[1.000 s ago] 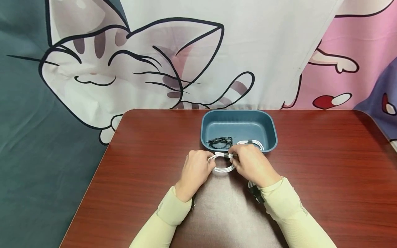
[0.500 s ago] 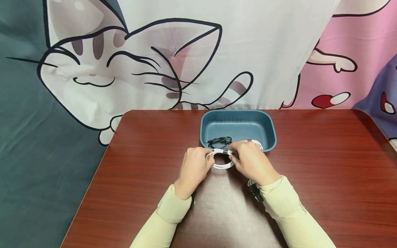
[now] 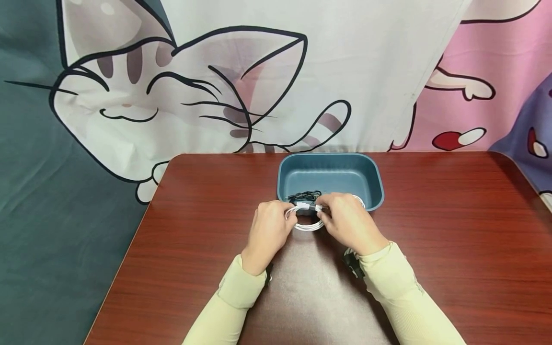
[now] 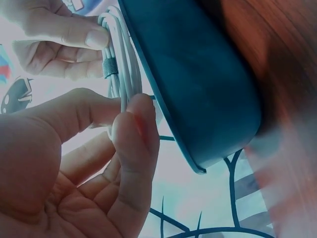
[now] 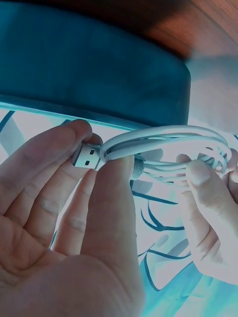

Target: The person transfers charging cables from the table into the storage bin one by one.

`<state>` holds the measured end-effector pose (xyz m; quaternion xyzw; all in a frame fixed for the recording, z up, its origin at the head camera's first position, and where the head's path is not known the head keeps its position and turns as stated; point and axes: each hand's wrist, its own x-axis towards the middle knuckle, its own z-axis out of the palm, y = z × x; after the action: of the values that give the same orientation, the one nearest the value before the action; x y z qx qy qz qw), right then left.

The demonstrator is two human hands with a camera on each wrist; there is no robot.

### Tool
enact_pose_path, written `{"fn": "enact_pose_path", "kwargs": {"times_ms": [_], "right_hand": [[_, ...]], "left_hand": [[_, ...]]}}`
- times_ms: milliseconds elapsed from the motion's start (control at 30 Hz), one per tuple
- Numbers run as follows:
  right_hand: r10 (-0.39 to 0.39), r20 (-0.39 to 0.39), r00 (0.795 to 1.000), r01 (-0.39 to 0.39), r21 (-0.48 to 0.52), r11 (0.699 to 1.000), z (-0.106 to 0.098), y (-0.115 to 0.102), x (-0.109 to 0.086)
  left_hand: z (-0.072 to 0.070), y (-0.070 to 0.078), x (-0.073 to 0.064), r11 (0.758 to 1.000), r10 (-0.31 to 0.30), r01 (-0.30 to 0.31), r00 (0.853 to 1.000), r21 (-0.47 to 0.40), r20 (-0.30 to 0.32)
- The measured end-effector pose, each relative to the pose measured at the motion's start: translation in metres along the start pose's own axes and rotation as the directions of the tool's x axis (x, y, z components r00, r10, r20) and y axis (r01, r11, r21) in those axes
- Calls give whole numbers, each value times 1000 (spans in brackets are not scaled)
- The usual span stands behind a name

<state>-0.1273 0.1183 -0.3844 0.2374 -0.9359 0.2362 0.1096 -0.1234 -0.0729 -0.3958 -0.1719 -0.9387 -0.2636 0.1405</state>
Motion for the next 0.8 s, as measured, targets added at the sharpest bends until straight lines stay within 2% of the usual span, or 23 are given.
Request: {"fn": "enact_pose_path", "kwargs": {"times_ms": [267, 467, 800], "right_hand": [[34, 3, 999, -34, 14, 999, -1, -1, 2], [27, -18, 999, -27, 22, 999, -1, -1, 5], [56, -27, 998, -56, 24, 998, -5, -1, 10]], "left_hand": [[-2, 0, 2, 1000, -12, 12, 1000, 6, 1], [-3, 1, 5, 1000, -25, 25, 1000, 2, -14], [-4, 1, 11, 1000, -11, 11, 999, -6, -33]]}}
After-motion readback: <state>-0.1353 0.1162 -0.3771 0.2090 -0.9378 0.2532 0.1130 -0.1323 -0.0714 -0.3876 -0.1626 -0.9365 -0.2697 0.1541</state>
